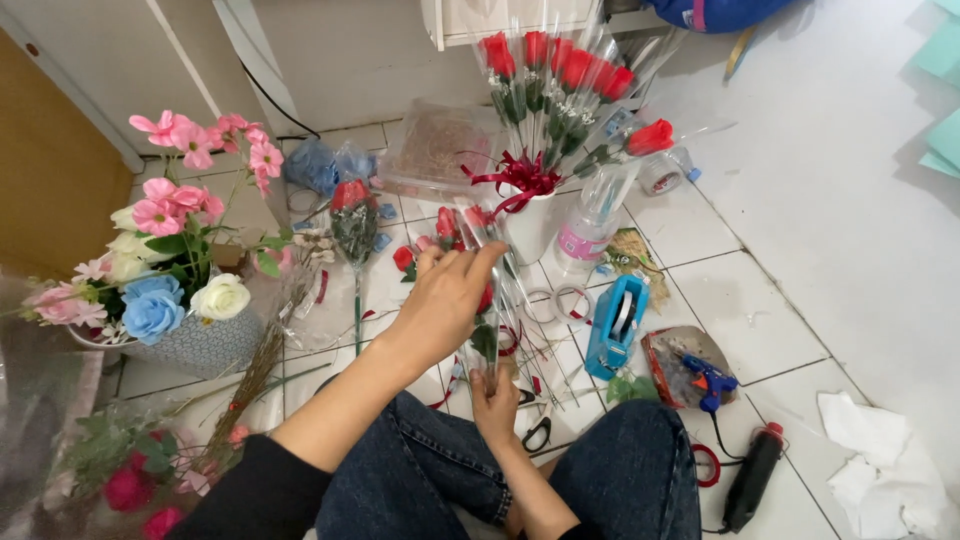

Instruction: The person sits on the floor and wraps a red artificial rose in clear cellophane. They secure the wrapping with a red ribbon, tie a knot, and trim the excess ribbon with scissors. The person then places the wrapped rose into a vase with other similar roses.

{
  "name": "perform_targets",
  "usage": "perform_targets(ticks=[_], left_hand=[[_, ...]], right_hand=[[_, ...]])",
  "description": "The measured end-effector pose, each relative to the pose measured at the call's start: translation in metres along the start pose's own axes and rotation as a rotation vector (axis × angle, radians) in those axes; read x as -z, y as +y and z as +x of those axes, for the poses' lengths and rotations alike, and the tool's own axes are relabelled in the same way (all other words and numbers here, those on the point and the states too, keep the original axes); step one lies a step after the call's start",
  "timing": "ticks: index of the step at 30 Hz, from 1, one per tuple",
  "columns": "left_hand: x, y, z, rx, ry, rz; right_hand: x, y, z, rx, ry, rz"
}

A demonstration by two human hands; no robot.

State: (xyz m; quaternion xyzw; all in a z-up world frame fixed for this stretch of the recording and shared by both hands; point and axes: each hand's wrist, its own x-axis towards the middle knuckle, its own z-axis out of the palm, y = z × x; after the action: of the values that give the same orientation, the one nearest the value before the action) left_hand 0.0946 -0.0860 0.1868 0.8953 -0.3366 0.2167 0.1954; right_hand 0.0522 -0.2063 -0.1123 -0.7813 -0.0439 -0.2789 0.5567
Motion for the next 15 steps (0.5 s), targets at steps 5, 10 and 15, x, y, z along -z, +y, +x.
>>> perform_targets(ticks=[5, 10, 15], left_hand=[[-0.014, 0.008, 0.003, -0.210, 0.150, 0.001], [-0.085, 0.025, -0.064, -0.258, 0.838, 0.092], [-0.156, 0.065, -0.138, 0.695, 0.396, -0.714]], right_hand=[[0.002, -0.014, 0.002, -0.008, -0.009, 0.110], [0.007, 0.000, 0.004, -0.053, 0.024, 0.013], [0.021, -0.037, 0.016, -0.234, -0.054, 0.097]])
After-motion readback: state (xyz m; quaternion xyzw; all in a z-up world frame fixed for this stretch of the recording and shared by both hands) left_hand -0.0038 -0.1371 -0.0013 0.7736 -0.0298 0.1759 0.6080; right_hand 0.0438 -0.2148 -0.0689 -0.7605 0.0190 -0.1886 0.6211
